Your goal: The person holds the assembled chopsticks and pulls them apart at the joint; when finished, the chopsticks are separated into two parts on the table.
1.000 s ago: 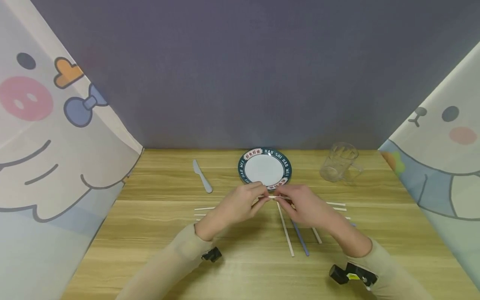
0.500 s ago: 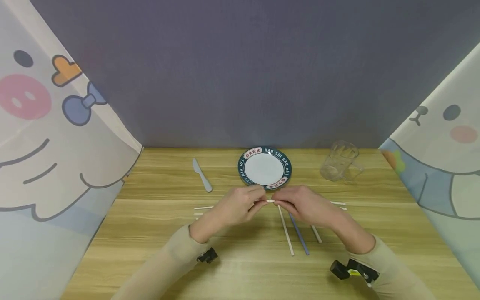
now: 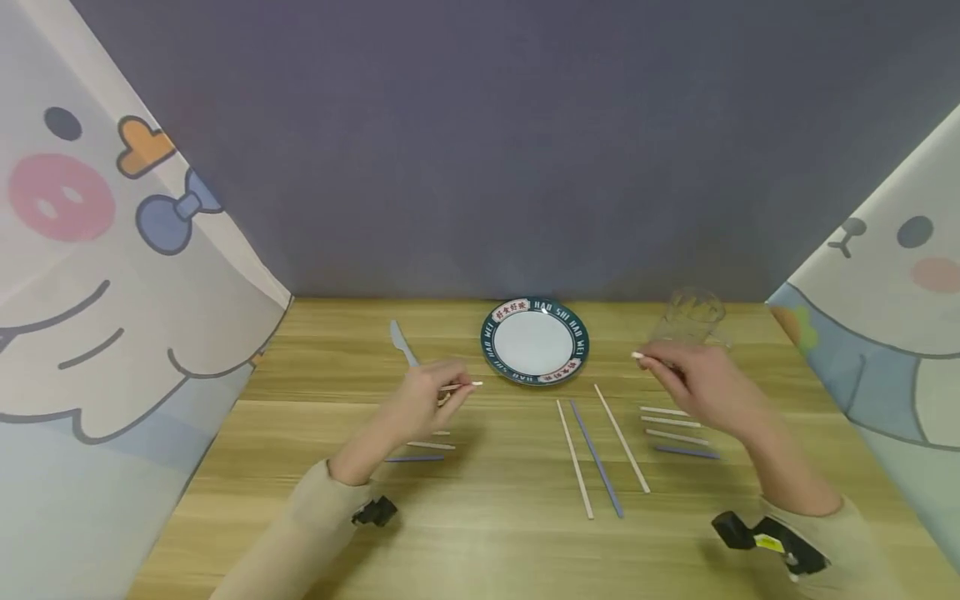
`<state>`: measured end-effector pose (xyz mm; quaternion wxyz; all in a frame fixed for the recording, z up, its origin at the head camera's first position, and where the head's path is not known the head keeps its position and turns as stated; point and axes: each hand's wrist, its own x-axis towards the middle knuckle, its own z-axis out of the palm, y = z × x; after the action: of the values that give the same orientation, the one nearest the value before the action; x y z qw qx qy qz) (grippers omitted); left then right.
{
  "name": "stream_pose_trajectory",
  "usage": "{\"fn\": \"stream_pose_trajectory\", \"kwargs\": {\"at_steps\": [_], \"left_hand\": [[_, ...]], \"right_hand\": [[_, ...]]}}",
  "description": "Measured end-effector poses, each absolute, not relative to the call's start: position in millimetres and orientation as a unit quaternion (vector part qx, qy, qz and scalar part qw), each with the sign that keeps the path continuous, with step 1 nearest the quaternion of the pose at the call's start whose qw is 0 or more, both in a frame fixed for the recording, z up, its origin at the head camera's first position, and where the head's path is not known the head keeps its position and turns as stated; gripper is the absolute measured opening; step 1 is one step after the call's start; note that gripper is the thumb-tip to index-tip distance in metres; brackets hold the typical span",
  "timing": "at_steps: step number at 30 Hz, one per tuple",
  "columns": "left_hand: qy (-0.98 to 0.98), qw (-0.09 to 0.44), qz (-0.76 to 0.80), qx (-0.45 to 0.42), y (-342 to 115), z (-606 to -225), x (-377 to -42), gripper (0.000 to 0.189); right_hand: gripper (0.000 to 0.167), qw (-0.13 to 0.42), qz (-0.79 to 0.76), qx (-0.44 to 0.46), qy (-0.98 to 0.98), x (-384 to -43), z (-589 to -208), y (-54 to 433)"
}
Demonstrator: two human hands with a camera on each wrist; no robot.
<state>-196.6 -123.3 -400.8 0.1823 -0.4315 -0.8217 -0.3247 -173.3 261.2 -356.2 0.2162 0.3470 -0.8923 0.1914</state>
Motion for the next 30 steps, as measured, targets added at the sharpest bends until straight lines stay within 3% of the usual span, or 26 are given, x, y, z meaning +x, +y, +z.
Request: {"fn": "stream_pose_trajectory", "kwargs": {"at_steps": [2, 22, 30], "left_hand": [[-0.823, 0.185, -0.336, -0.419, -139.4, -404.0, -197.1, 0.018], [-0.861, 0.102, -0.305, -0.394, -178.6, -423.1, -185.7, 0.011], [-0.872, -0.020, -0.284, -0.399, -187.5, -428.6, -181.1, 0.011]], "right_hand": [[0.018, 0.234, 0.188, 0.338, -0.892, -172.2, -353.0, 278.5], [0.034, 0.166, 0.206, 0.358, -0.896, -157.0, -392.8, 324.8], [0.036, 0.118, 0.215, 0.339, -0.908, -148.3, -407.2, 338.9]]}}
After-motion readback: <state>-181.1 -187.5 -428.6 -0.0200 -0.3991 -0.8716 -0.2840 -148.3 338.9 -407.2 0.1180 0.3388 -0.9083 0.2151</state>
